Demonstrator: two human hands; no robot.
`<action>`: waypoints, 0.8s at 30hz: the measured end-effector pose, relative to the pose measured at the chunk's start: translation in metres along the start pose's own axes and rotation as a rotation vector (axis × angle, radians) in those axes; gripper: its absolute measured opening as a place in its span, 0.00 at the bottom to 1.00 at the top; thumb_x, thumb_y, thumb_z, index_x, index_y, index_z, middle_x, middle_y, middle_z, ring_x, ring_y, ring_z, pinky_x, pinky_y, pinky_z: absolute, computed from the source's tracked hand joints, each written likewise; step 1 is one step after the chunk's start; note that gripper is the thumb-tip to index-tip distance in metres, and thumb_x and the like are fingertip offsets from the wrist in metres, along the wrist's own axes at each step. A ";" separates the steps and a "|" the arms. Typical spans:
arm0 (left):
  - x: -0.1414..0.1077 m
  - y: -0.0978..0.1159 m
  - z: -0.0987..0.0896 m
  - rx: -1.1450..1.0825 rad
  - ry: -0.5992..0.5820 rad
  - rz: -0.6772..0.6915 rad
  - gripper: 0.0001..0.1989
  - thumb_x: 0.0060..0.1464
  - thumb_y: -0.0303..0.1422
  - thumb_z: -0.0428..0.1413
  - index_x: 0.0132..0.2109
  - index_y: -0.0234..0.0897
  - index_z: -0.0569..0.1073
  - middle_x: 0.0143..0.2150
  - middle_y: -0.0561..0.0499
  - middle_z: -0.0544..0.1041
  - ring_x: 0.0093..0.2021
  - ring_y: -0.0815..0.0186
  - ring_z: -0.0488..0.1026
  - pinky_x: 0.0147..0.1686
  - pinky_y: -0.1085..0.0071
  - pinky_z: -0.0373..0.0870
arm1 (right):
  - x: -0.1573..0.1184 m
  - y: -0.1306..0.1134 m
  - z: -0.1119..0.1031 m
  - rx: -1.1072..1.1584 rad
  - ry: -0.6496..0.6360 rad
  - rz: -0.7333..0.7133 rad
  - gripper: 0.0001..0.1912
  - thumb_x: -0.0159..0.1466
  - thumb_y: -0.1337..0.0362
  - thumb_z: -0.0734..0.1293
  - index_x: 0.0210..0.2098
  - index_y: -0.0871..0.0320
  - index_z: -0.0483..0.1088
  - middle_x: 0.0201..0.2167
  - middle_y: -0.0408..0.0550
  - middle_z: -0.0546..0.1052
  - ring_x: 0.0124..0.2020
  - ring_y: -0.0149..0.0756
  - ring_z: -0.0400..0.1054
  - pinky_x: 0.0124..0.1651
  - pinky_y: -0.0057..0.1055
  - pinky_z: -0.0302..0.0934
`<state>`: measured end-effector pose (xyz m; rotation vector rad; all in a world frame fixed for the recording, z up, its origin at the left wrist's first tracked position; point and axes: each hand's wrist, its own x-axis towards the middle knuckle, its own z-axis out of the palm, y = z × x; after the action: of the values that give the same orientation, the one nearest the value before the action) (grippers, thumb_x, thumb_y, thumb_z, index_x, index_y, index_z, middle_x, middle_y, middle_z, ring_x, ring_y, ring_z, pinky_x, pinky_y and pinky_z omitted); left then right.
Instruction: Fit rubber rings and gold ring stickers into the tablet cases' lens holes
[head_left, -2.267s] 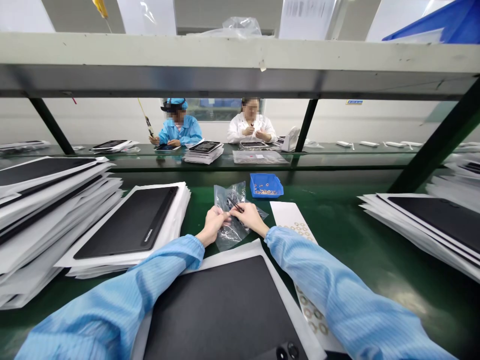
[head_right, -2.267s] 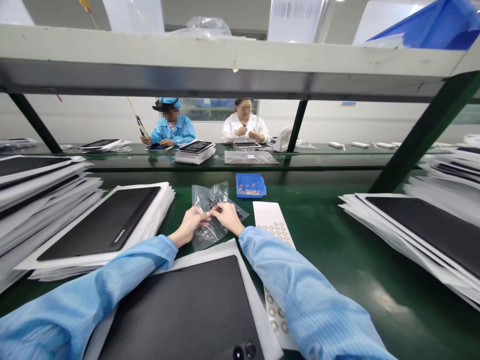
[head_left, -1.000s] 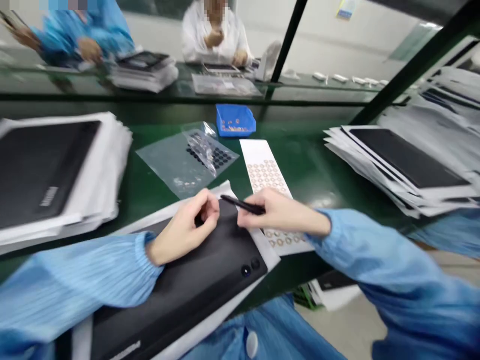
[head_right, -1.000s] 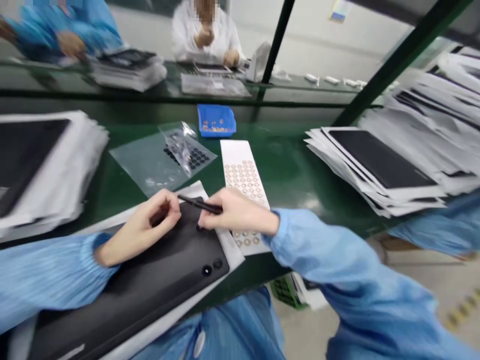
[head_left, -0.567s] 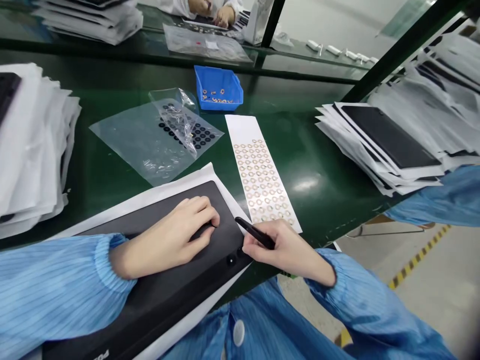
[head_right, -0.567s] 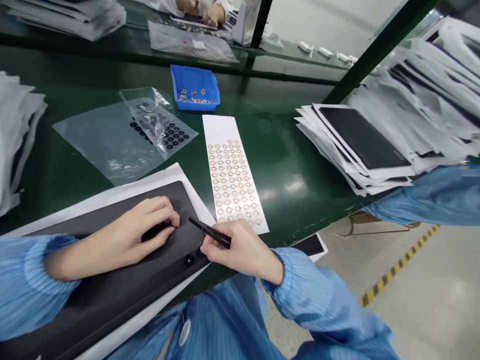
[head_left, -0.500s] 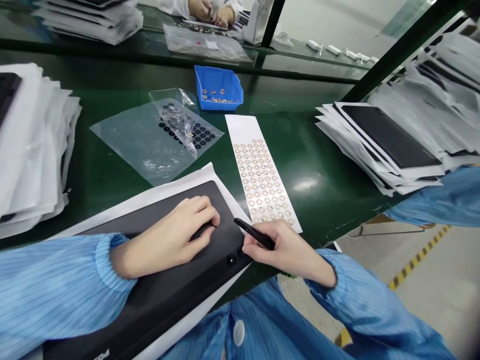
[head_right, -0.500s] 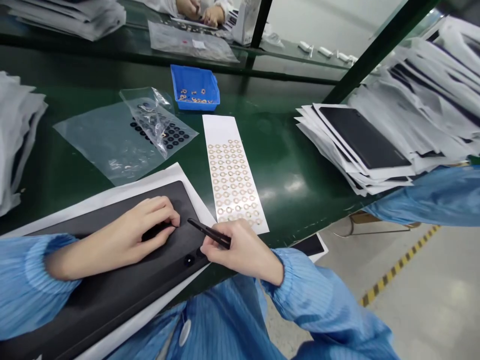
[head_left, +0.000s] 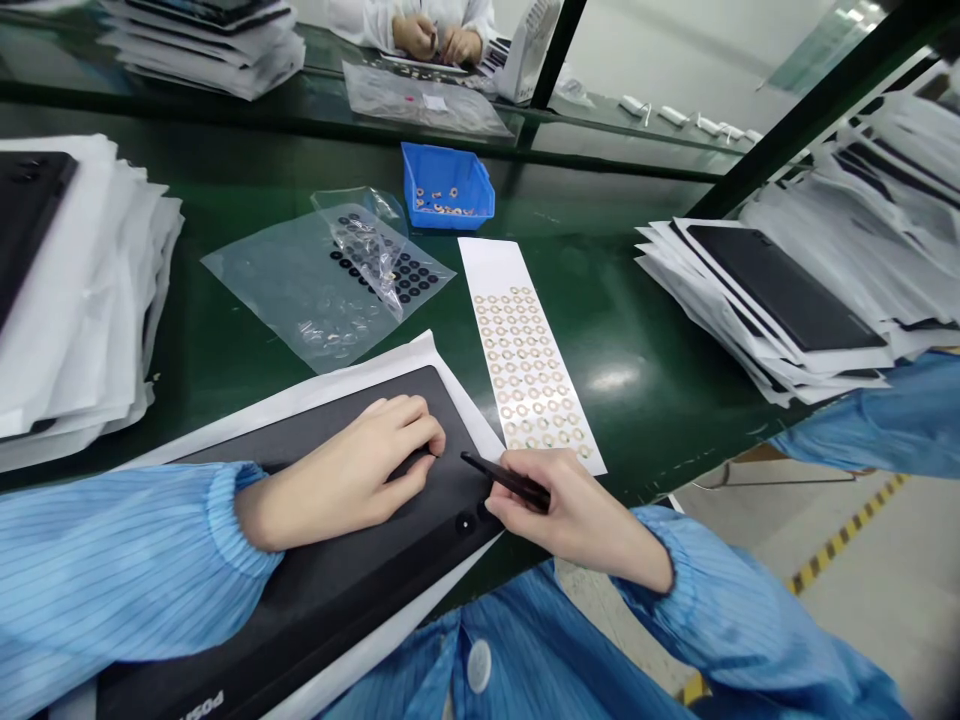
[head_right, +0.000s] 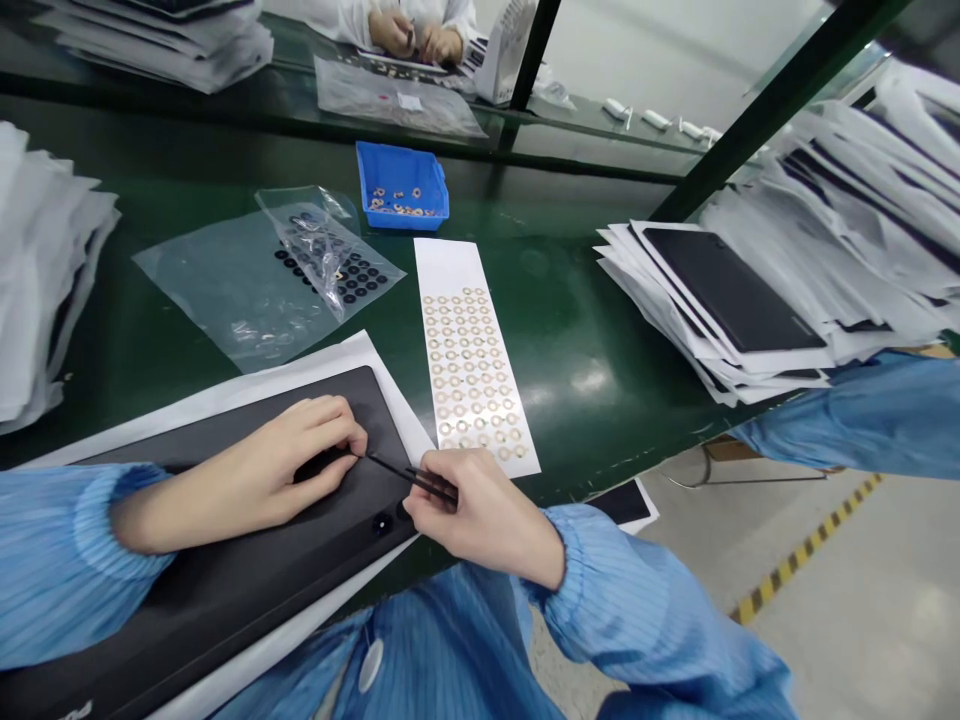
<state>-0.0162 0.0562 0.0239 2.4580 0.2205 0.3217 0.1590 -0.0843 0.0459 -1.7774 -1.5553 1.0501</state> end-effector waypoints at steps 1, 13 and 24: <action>0.000 0.000 0.000 0.000 -0.005 -0.003 0.09 0.60 0.28 0.43 0.35 0.38 0.66 0.34 0.52 0.67 0.35 0.65 0.65 0.38 0.69 0.62 | -0.001 -0.002 0.001 -0.011 0.007 -0.018 0.13 0.55 0.73 0.63 0.19 0.56 0.55 0.16 0.37 0.60 0.18 0.25 0.54 0.20 0.22 0.49; -0.004 0.009 0.000 0.145 -0.090 0.159 0.12 0.60 0.25 0.44 0.44 0.38 0.70 0.36 0.49 0.67 0.34 0.63 0.63 0.35 0.68 0.60 | -0.015 0.015 0.012 0.269 0.568 -0.151 0.23 0.68 0.54 0.60 0.19 0.57 0.69 0.19 0.44 0.69 0.20 0.29 0.63 0.25 0.29 0.58; -0.007 0.022 0.002 0.318 -0.237 0.349 0.22 0.56 0.23 0.53 0.57 0.38 0.65 0.33 0.50 0.64 0.33 0.62 0.60 0.32 0.68 0.56 | -0.023 0.010 0.046 0.382 0.751 -0.157 0.12 0.69 0.59 0.61 0.31 0.56 0.69 0.26 0.45 0.73 0.26 0.32 0.71 0.28 0.26 0.71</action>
<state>-0.0202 0.0357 0.0348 2.8203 -0.2826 0.1458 0.1255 -0.1125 0.0177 -1.4954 -0.9321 0.4636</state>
